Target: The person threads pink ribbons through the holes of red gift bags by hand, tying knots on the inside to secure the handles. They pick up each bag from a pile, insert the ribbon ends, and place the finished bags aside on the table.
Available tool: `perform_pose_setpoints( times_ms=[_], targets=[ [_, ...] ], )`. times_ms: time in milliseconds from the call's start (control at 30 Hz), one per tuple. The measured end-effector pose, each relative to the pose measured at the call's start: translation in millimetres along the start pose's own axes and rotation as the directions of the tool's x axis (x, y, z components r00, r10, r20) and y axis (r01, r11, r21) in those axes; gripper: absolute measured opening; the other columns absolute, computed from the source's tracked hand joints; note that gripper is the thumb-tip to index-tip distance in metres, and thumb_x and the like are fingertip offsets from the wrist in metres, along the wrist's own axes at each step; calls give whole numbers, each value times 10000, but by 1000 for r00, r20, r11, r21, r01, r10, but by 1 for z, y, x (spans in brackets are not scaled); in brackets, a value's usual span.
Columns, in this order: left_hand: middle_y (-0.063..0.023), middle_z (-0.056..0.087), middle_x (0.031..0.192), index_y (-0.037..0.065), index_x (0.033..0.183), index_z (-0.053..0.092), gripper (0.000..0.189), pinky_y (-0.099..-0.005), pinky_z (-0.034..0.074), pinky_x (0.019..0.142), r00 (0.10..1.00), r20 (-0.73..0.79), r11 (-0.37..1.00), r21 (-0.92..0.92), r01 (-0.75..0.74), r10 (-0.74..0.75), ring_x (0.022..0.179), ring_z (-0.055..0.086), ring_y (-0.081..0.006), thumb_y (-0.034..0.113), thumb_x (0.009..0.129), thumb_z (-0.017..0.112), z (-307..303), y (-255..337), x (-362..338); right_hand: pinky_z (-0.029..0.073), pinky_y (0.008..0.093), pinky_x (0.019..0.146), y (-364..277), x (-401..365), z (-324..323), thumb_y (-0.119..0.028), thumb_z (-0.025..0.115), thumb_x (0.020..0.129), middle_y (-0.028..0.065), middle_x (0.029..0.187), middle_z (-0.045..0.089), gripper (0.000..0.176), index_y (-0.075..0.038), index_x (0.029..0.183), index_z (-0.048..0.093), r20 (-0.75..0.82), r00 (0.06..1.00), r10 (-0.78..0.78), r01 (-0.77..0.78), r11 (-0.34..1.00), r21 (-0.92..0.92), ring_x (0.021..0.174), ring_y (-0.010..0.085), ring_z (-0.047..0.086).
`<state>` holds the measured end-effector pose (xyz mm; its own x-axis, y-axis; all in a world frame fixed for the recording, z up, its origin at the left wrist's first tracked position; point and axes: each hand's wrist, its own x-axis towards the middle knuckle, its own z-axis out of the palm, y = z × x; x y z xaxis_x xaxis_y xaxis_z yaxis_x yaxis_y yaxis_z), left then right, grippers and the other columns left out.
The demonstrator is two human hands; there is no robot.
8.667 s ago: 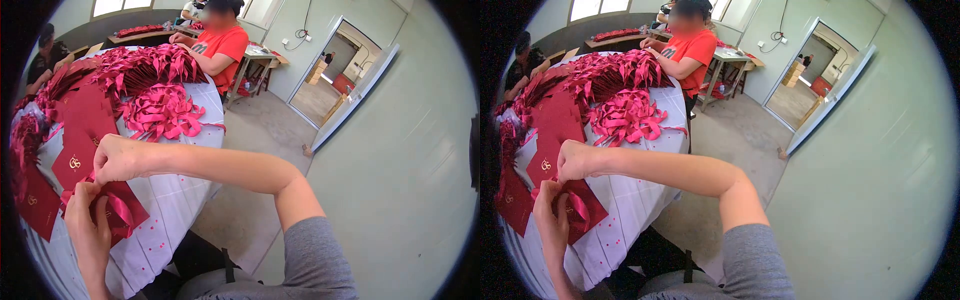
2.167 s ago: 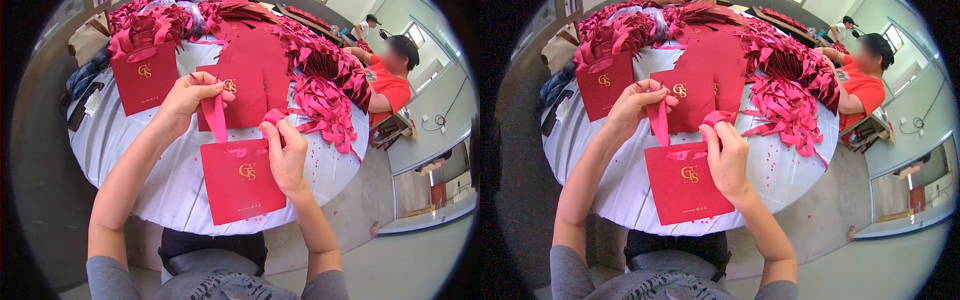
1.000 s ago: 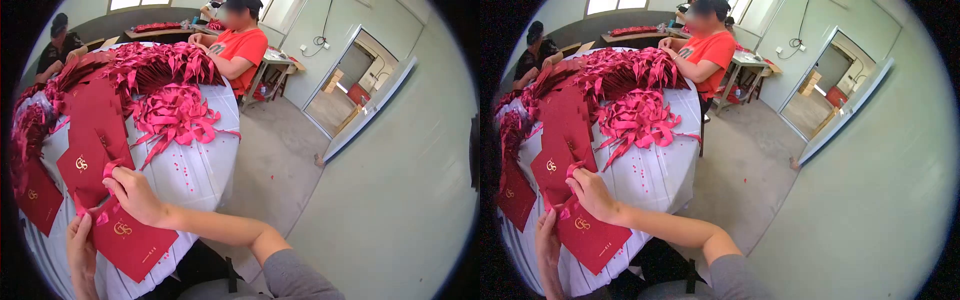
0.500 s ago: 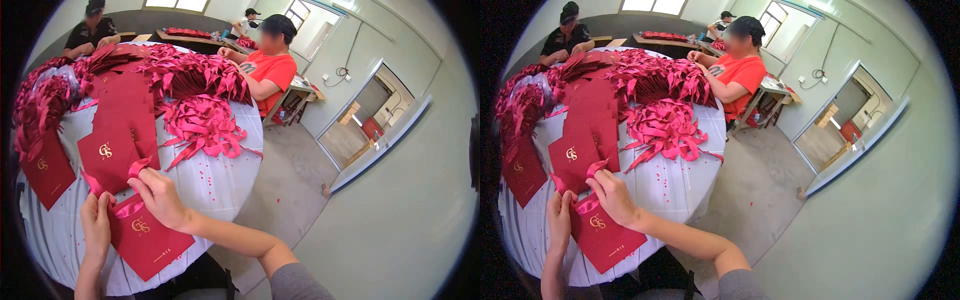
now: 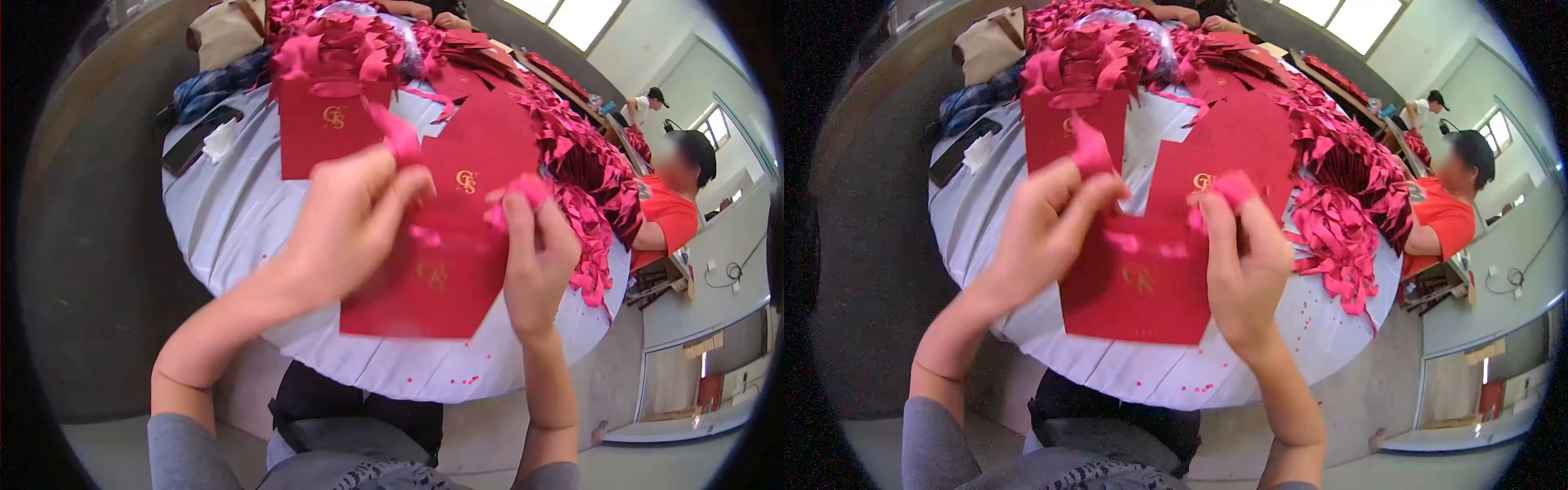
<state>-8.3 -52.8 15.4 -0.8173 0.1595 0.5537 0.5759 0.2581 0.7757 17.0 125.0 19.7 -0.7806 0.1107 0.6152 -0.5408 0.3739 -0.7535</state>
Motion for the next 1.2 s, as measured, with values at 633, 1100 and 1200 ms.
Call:
perform_pose_setpoints(
  times_ms=[633,1100,1200],
  targets=[
    [-121,674,773,-16,913,671,304,-292,469,670,974,-165,988,50,-149,155,691,616,-171,272,903,572,-87,-106,96,359,277,523,43,106,102,-188,593,904,2,607,537,223,21,836,632,45,983,-178,177,984,28,581,72,422],
    [-192,450,1325,-1,1304,441,422,-379,320,1036,943,-61,683,705,-191,327,1238,422,-323,80,900,536,-74,-130,29,430,435,861,106,94,99,-49,642,737,257,1002,512,295,66,987,535,71,970,-232,240,879,-413,982,408,500],
    [-171,451,1327,33,1311,446,447,-380,323,1037,965,29,763,606,-224,259,1244,422,-322,-2,873,524,-60,-96,20,431,417,846,96,76,68,-26,627,756,213,983,523,218,32,955,560,102,952,-288,304,866,-396,954,380,517]
  ],
)
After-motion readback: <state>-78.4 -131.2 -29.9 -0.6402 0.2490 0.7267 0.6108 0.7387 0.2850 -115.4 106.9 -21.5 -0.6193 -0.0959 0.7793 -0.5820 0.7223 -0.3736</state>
